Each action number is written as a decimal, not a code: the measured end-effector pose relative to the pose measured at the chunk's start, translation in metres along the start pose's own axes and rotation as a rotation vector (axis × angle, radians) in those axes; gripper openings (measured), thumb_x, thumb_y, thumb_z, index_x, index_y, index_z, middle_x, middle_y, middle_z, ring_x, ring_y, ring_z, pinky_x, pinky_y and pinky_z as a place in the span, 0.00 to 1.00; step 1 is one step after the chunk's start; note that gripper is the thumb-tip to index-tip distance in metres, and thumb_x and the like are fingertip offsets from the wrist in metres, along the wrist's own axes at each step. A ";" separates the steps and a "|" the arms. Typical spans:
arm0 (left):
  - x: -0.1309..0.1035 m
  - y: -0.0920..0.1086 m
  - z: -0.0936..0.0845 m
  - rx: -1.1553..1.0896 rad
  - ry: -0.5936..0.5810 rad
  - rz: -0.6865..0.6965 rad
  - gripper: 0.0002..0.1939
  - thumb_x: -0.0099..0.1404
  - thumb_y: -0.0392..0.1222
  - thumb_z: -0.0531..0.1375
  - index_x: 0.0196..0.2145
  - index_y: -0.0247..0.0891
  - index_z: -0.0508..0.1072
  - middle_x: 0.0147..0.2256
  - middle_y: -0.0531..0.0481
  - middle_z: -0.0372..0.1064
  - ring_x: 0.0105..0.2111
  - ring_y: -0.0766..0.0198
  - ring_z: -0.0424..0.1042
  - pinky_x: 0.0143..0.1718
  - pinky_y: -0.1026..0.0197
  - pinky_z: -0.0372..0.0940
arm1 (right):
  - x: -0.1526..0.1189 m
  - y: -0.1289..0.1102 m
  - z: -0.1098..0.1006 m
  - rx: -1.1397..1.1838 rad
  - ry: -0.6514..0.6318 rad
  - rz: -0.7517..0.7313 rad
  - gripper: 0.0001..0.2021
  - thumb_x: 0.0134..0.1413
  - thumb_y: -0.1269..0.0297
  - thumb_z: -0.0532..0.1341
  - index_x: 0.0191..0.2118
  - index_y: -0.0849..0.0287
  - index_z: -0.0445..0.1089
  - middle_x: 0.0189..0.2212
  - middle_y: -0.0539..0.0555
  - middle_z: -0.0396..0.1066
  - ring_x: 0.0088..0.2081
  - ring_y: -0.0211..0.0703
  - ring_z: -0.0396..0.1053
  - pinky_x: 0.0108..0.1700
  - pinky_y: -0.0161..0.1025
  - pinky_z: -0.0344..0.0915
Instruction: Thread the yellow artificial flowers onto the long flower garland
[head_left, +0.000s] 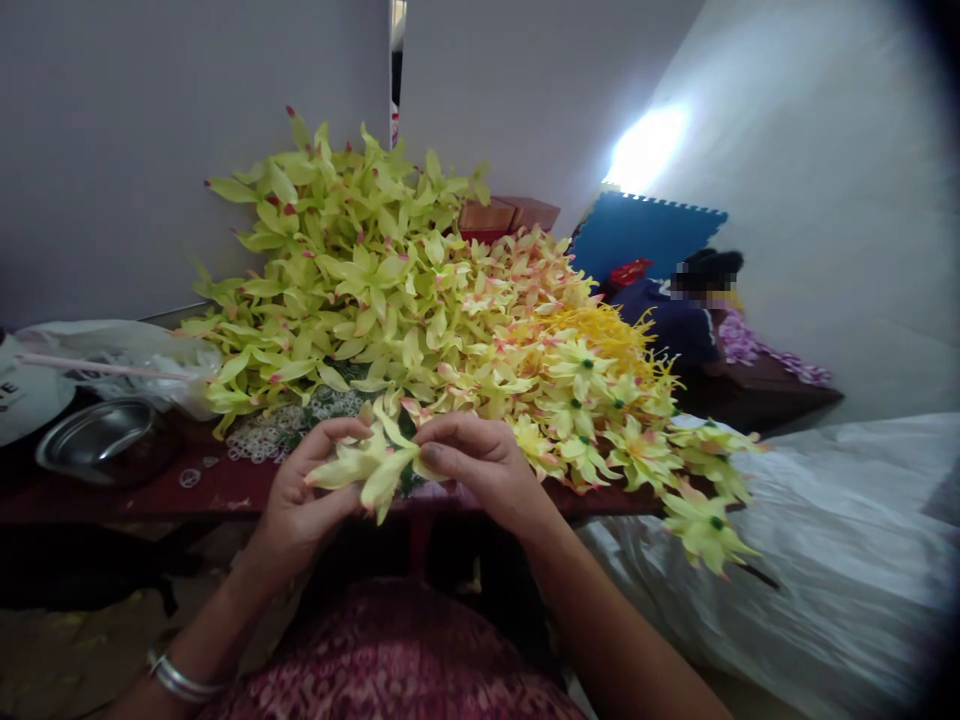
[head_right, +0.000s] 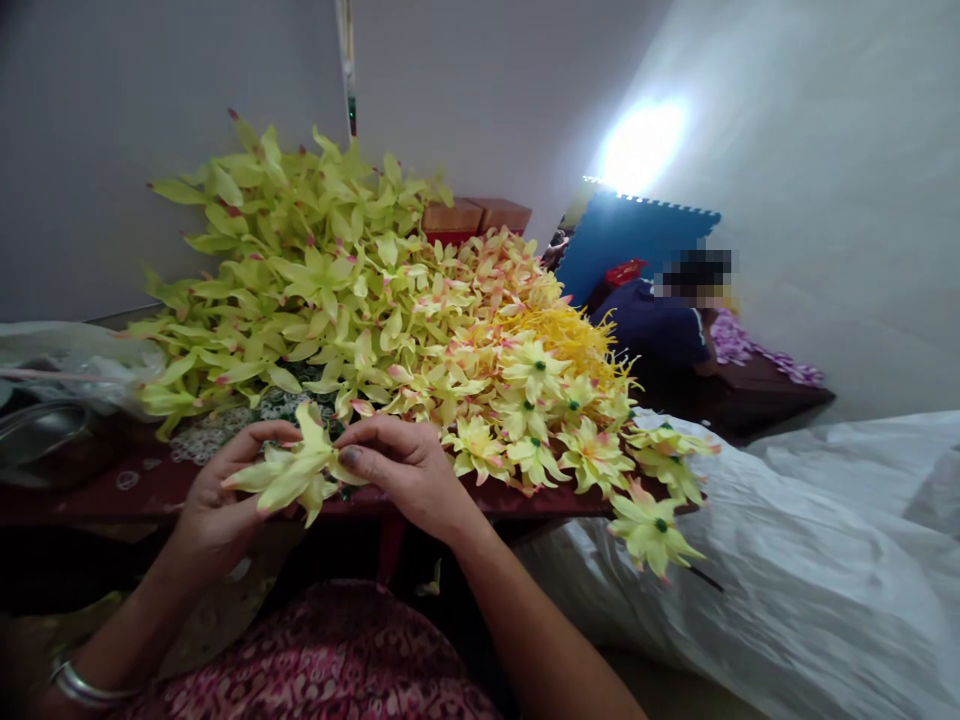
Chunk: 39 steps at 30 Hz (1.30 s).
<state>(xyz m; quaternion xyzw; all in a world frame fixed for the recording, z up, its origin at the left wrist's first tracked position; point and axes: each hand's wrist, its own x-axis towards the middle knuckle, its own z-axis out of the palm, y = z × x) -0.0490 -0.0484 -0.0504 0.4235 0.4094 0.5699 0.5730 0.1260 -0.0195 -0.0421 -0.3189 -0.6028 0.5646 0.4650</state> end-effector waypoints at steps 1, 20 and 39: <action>-0.001 0.000 0.000 0.011 0.001 -0.002 0.19 0.45 0.35 0.66 0.38 0.39 0.70 0.26 0.54 0.69 0.21 0.68 0.66 0.22 0.68 0.61 | 0.000 -0.001 0.000 -0.016 -0.008 -0.018 0.03 0.49 0.65 0.62 0.30 0.58 0.72 0.22 0.47 0.65 0.23 0.31 0.59 0.26 0.30 0.56; -0.005 0.001 -0.002 0.001 -0.096 -0.061 0.33 0.48 0.34 0.66 0.52 0.43 0.64 0.24 0.54 0.69 0.18 0.72 0.62 0.20 0.70 0.58 | -0.003 -0.009 0.007 -0.416 -0.114 -0.237 0.05 0.52 0.75 0.58 0.33 0.63 0.71 0.27 0.50 0.71 0.30 0.32 0.67 0.34 0.27 0.62; 0.002 0.001 0.003 -0.081 -0.086 -0.075 0.32 0.50 0.33 0.65 0.52 0.41 0.61 0.27 0.55 0.63 0.19 0.73 0.59 0.16 0.71 0.57 | -0.020 0.002 0.011 -0.742 0.101 -0.662 0.19 0.56 0.77 0.54 0.53 0.56 0.63 0.48 0.60 0.66 0.52 0.46 0.64 0.52 0.46 0.63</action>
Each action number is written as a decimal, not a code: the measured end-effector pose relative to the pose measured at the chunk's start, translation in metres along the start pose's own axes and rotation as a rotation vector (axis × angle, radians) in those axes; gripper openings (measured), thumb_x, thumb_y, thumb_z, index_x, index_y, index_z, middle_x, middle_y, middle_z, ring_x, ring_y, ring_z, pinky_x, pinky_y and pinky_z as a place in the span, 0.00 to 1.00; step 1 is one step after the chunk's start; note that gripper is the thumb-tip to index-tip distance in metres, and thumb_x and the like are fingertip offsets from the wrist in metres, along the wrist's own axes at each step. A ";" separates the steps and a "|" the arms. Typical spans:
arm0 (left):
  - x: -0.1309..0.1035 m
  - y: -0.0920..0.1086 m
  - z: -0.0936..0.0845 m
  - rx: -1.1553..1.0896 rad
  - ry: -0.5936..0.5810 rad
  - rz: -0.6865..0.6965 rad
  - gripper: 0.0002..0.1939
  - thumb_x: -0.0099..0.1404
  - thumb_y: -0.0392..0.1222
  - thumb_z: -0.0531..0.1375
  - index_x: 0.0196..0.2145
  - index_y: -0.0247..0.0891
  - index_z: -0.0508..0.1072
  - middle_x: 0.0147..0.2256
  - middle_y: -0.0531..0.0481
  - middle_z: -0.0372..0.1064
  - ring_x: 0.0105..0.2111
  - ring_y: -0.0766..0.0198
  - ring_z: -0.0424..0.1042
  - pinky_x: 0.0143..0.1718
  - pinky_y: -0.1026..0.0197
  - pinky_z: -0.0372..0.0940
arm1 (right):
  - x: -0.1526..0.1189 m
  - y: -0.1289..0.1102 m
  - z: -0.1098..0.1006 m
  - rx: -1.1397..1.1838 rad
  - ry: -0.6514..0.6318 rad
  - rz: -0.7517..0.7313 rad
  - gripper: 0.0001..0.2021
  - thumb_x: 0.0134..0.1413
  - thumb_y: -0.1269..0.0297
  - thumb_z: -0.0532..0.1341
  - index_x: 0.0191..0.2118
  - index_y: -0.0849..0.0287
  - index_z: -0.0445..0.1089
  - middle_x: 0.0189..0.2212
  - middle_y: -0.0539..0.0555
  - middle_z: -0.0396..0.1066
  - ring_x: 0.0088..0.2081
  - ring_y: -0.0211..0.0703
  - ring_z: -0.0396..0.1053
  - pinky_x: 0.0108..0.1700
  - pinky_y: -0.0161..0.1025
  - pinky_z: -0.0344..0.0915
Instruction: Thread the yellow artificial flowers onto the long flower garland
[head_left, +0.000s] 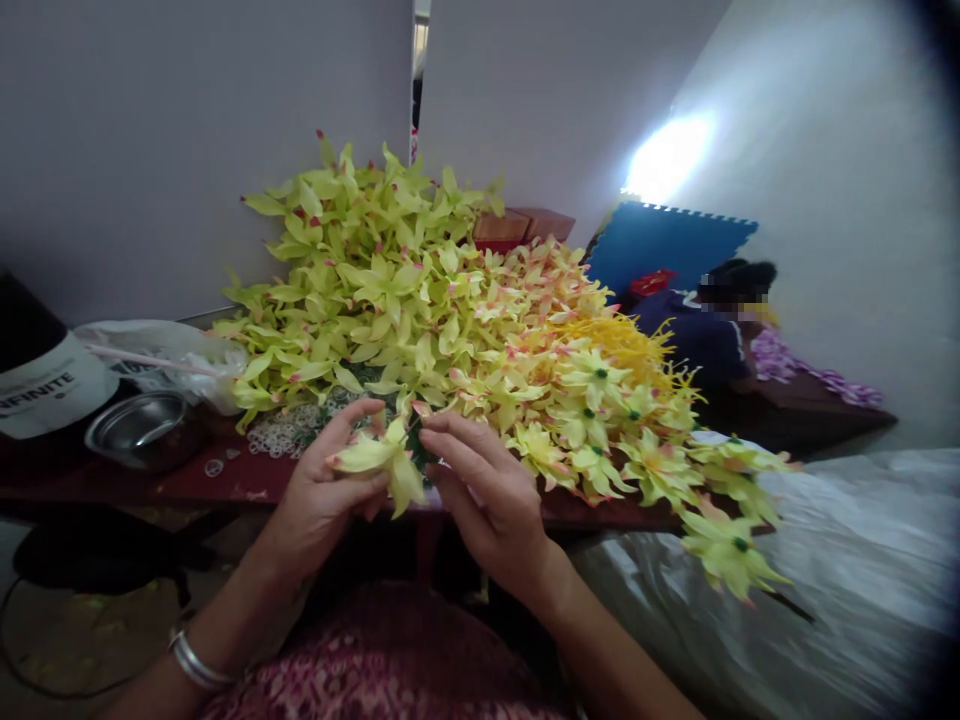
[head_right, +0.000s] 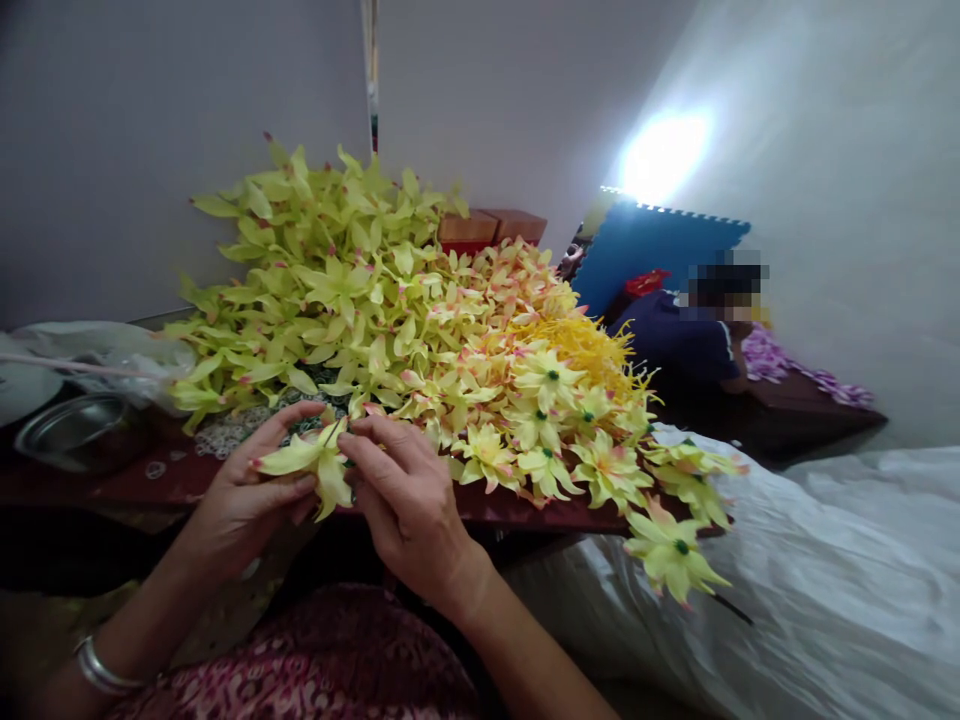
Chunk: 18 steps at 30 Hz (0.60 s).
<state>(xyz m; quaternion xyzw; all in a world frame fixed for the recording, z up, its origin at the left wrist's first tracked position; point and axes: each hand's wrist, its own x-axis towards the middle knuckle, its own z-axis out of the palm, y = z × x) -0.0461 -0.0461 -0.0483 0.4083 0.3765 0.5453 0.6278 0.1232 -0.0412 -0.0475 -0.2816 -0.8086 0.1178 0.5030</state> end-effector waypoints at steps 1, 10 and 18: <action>-0.001 0.000 0.001 0.016 0.001 0.011 0.32 0.50 0.33 0.65 0.52 0.41 0.61 0.26 0.56 0.63 0.19 0.73 0.59 0.17 0.71 0.57 | 0.000 -0.001 0.002 -0.017 -0.007 -0.016 0.19 0.56 0.76 0.55 0.53 0.57 0.63 0.48 0.60 0.66 0.52 0.46 0.63 0.51 0.46 0.63; -0.012 -0.005 0.003 0.062 -0.030 0.085 0.32 0.49 0.32 0.65 0.52 0.44 0.62 0.20 0.59 0.62 0.19 0.73 0.58 0.21 0.72 0.56 | -0.004 -0.008 0.017 -0.084 0.042 -0.073 0.16 0.57 0.76 0.54 0.49 0.57 0.65 0.43 0.59 0.71 0.47 0.44 0.67 0.48 0.45 0.66; -0.015 -0.006 0.006 0.046 -0.052 0.054 0.29 0.52 0.33 0.64 0.52 0.42 0.62 0.20 0.58 0.64 0.18 0.73 0.58 0.19 0.72 0.53 | -0.009 -0.009 0.015 -0.017 0.008 -0.064 0.18 0.57 0.78 0.51 0.50 0.57 0.65 0.43 0.58 0.72 0.47 0.46 0.67 0.47 0.47 0.66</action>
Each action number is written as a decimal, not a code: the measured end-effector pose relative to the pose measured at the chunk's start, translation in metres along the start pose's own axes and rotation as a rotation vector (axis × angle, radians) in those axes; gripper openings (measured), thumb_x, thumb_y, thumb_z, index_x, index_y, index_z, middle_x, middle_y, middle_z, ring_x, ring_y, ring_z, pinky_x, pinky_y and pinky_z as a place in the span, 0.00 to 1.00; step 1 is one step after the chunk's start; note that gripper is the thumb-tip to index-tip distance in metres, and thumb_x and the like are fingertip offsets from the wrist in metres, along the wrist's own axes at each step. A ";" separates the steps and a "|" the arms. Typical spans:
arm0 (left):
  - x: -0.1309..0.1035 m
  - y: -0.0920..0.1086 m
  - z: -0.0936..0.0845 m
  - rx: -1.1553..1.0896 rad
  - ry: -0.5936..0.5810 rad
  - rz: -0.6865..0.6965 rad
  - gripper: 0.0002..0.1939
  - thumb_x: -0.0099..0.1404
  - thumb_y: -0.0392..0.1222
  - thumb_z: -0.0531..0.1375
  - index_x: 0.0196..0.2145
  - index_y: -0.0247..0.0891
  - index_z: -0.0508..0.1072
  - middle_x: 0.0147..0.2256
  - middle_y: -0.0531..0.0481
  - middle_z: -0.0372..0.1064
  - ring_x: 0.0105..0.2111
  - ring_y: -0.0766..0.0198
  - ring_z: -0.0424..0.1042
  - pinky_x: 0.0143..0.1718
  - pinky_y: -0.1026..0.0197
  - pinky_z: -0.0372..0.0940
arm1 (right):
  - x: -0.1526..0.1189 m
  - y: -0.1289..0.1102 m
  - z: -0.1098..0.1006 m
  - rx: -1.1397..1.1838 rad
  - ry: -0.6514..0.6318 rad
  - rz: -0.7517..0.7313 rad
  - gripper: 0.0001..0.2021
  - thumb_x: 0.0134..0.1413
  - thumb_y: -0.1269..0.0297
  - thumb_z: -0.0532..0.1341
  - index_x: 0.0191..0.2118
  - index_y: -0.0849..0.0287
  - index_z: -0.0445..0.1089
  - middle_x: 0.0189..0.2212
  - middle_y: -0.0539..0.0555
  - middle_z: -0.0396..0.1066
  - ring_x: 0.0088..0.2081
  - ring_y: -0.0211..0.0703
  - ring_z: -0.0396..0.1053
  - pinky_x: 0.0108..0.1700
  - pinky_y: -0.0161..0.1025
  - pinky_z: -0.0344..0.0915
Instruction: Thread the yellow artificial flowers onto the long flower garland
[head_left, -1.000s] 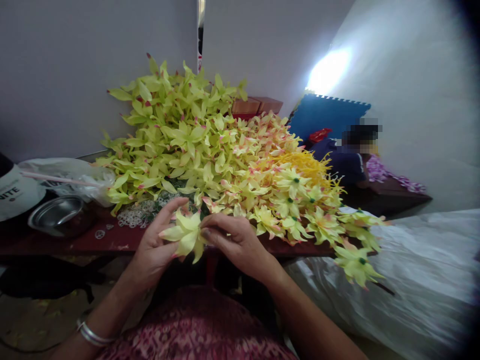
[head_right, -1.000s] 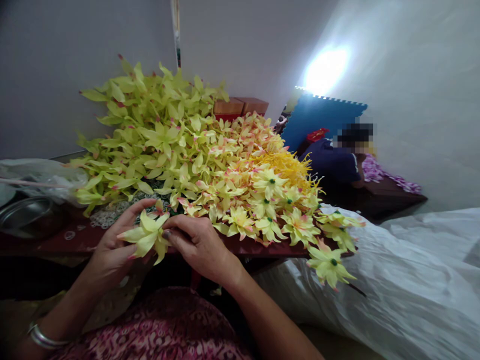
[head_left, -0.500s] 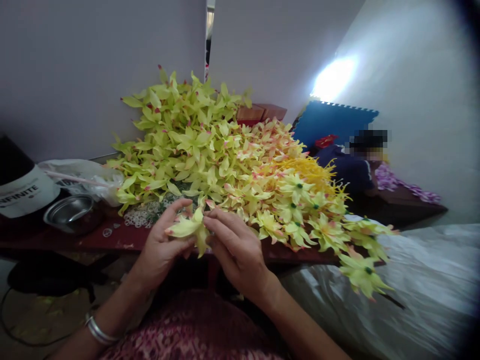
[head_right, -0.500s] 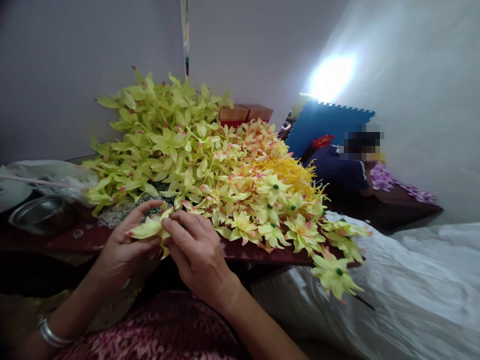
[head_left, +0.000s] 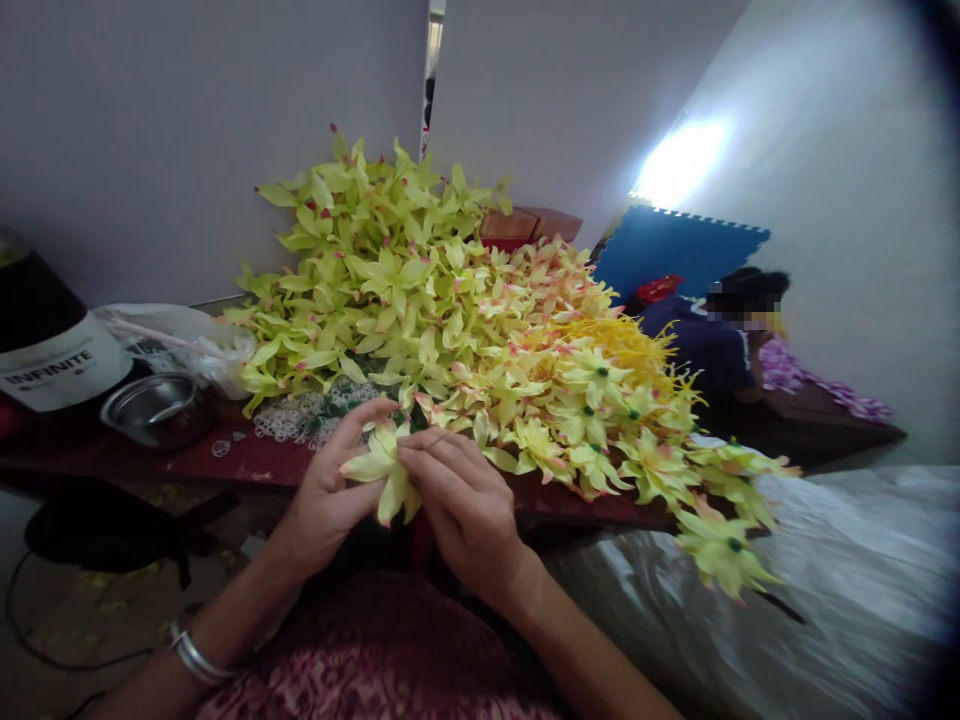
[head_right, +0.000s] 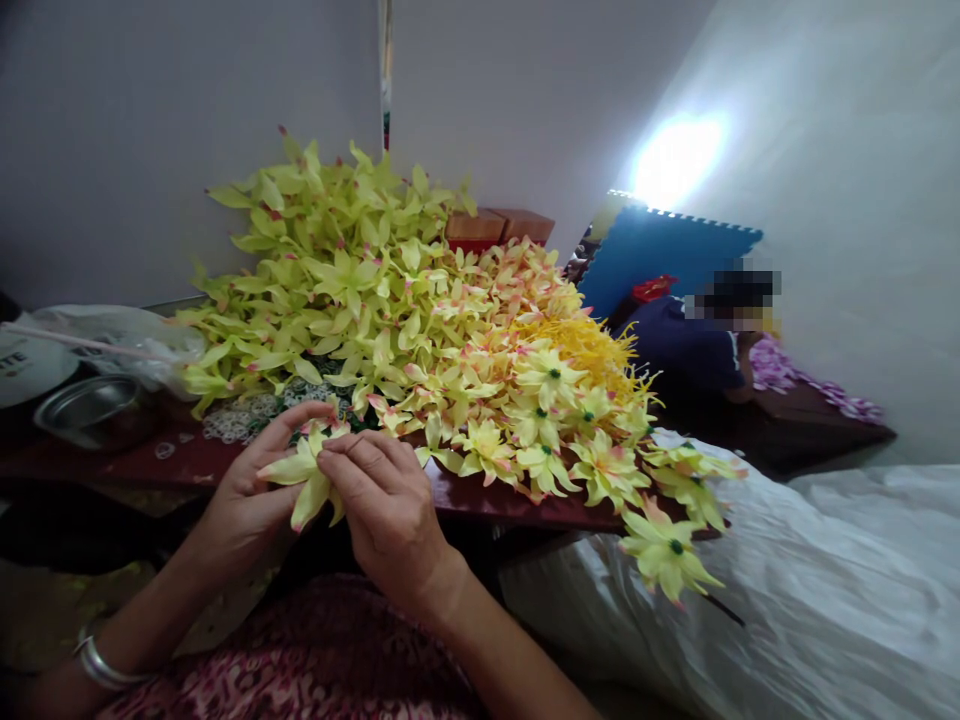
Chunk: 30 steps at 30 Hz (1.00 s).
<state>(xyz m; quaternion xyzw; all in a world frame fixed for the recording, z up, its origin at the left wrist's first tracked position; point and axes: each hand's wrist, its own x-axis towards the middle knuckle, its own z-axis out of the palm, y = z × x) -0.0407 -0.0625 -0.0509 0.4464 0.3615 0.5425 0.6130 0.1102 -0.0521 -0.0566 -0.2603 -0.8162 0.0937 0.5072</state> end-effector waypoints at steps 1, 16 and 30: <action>0.000 0.000 0.001 -0.007 0.011 -0.001 0.29 0.53 0.33 0.64 0.52 0.42 0.62 0.20 0.58 0.64 0.18 0.73 0.58 0.19 0.72 0.53 | -0.001 0.000 0.000 -0.004 -0.003 -0.007 0.18 0.57 0.78 0.51 0.50 0.57 0.65 0.43 0.58 0.72 0.47 0.46 0.67 0.47 0.47 0.66; 0.003 -0.009 0.005 -0.136 0.022 -0.035 0.28 0.50 0.26 0.61 0.49 0.43 0.65 0.18 0.59 0.62 0.15 0.75 0.55 0.18 0.73 0.52 | -0.006 0.002 0.003 -0.233 -0.051 -0.066 0.19 0.58 0.76 0.49 0.54 0.61 0.61 0.46 0.60 0.71 0.54 0.49 0.63 0.49 0.46 0.61; 0.007 -0.002 0.004 -0.161 0.097 -0.123 0.28 0.48 0.26 0.60 0.47 0.40 0.66 0.27 0.55 0.65 0.18 0.73 0.60 0.18 0.72 0.56 | -0.010 0.010 0.016 -0.119 -0.113 0.098 0.18 0.59 0.74 0.47 0.52 0.60 0.65 0.49 0.59 0.70 0.56 0.47 0.61 0.54 0.47 0.58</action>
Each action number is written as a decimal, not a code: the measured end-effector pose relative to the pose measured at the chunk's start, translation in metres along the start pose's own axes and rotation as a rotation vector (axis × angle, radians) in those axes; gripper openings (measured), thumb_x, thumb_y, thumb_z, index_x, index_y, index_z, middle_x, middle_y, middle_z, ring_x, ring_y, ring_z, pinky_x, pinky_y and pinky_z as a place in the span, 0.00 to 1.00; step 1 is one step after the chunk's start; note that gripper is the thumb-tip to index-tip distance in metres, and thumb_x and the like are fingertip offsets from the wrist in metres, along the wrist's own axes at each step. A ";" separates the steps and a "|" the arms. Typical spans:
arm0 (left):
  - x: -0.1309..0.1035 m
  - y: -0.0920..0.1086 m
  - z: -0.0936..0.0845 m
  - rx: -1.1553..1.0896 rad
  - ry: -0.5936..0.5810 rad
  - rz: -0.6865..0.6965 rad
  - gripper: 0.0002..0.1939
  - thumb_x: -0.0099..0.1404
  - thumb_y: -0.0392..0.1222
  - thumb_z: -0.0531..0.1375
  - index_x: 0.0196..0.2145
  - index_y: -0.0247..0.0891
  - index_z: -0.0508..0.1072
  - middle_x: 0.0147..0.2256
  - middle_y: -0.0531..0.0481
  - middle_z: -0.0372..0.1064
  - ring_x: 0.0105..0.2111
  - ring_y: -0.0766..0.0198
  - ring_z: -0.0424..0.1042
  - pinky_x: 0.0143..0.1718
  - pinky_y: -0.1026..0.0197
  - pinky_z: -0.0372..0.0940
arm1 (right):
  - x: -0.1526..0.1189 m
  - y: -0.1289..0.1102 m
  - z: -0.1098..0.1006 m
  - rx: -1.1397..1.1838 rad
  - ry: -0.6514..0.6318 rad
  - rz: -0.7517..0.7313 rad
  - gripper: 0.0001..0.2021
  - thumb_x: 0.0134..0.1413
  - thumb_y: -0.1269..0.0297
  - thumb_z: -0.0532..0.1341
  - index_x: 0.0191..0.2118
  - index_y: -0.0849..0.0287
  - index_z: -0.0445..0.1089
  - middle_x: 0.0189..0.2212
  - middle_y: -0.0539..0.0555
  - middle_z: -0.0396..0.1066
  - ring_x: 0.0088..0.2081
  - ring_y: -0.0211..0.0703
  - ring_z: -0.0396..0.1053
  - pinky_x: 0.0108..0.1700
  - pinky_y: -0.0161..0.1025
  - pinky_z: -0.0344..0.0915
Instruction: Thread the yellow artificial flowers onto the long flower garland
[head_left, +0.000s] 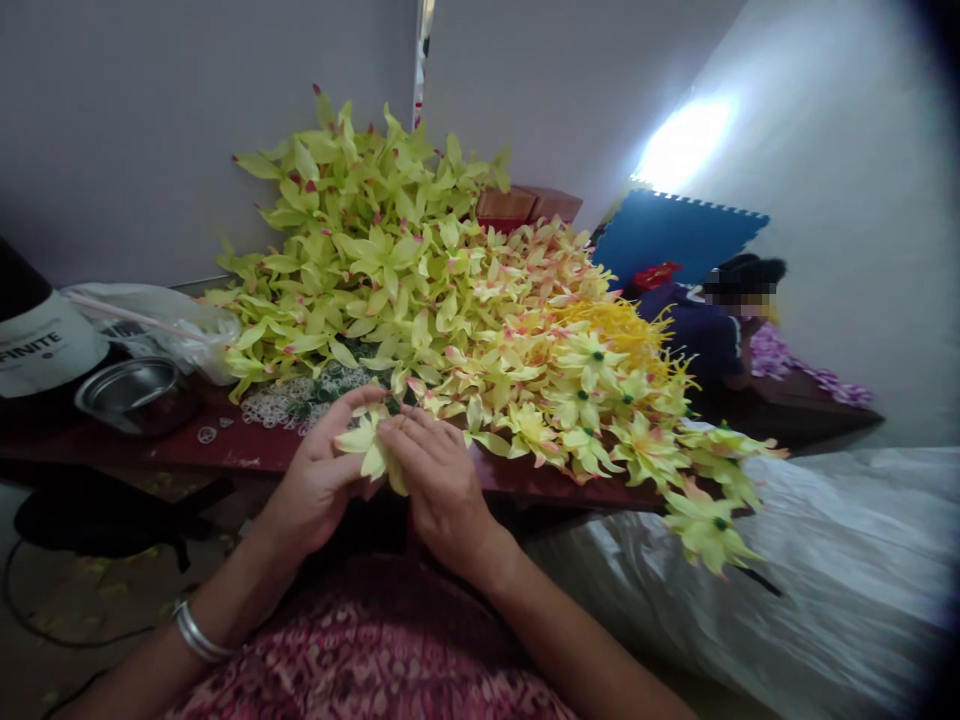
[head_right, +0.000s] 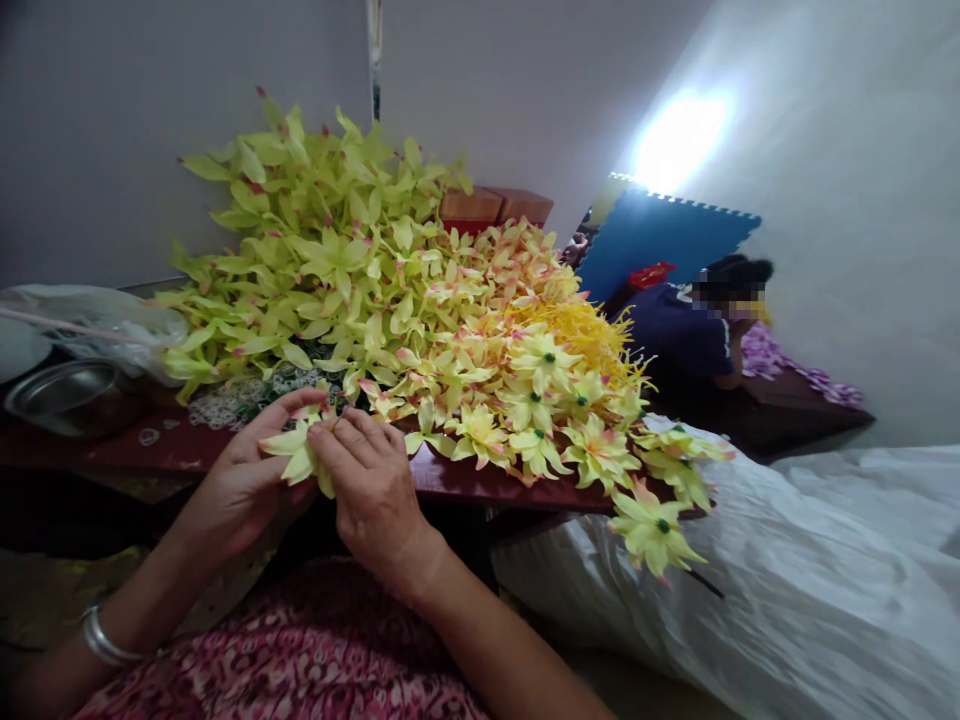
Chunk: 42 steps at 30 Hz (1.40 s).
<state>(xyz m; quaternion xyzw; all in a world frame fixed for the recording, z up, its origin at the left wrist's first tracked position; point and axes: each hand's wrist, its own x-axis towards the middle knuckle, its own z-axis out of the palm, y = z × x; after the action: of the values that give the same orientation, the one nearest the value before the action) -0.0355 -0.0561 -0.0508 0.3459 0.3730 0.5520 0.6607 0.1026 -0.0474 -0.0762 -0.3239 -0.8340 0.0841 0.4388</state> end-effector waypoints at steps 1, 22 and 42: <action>0.000 0.003 0.000 0.005 -0.009 -0.015 0.28 0.48 0.26 0.59 0.47 0.39 0.66 0.26 0.56 0.64 0.18 0.73 0.60 0.17 0.72 0.56 | 0.001 0.001 0.000 0.059 0.003 0.018 0.19 0.59 0.74 0.47 0.52 0.60 0.65 0.49 0.59 0.69 0.55 0.46 0.62 0.55 0.47 0.58; -0.007 0.006 -0.006 -0.080 -0.103 0.038 0.25 0.52 0.44 0.63 0.48 0.36 0.67 0.28 0.53 0.64 0.22 0.70 0.61 0.21 0.68 0.59 | 0.006 -0.005 -0.003 0.037 -0.018 0.014 0.17 0.60 0.74 0.48 0.53 0.61 0.65 0.50 0.59 0.68 0.54 0.47 0.61 0.54 0.47 0.59; 0.001 0.012 -0.028 0.028 0.304 0.043 0.19 0.38 0.38 0.72 0.31 0.35 0.74 0.19 0.51 0.71 0.15 0.70 0.65 0.14 0.73 0.56 | 0.067 0.054 -0.054 -0.280 0.194 0.112 0.10 0.56 0.73 0.55 0.41 0.58 0.70 0.39 0.57 0.73 0.42 0.45 0.69 0.46 0.42 0.65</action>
<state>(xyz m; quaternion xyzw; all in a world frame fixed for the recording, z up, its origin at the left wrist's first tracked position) -0.0650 -0.0522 -0.0540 0.2754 0.4690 0.6069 0.5796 0.1427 0.0284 -0.0214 -0.4345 -0.7719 -0.0401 0.4624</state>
